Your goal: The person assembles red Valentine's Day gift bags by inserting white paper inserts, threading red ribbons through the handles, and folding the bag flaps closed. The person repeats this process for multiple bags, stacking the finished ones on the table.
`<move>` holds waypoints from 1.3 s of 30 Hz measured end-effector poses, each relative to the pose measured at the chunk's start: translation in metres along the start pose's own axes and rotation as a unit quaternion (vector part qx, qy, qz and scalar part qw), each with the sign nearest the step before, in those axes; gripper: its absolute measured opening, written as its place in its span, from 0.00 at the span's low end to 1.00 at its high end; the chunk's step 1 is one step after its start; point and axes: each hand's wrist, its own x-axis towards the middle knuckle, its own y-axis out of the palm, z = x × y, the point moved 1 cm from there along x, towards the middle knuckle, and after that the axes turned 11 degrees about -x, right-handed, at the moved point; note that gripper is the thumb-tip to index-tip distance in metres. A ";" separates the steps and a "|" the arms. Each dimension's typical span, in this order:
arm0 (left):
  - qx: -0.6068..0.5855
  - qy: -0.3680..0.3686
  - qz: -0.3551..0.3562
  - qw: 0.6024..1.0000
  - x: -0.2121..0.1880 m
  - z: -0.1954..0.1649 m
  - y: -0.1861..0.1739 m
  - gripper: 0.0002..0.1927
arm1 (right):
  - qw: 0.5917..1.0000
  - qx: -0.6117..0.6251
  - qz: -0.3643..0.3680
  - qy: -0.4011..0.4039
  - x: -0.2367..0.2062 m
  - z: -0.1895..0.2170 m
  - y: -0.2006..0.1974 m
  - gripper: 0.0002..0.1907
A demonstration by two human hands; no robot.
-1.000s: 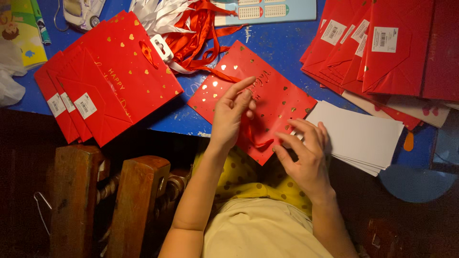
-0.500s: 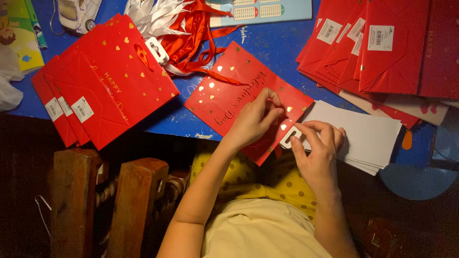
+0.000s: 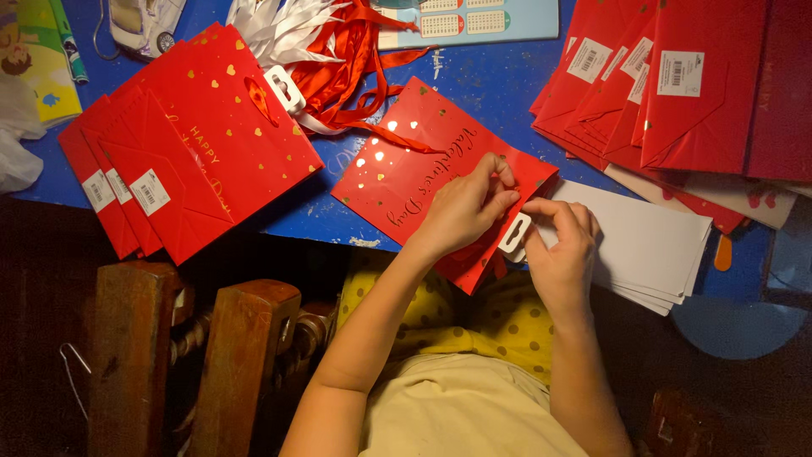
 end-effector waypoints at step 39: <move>-0.029 -0.008 -0.077 0.997 -0.075 -0.030 -0.010 0.07 | 0.928 0.367 -0.029 -0.051 -0.017 -0.022 -0.037 0.10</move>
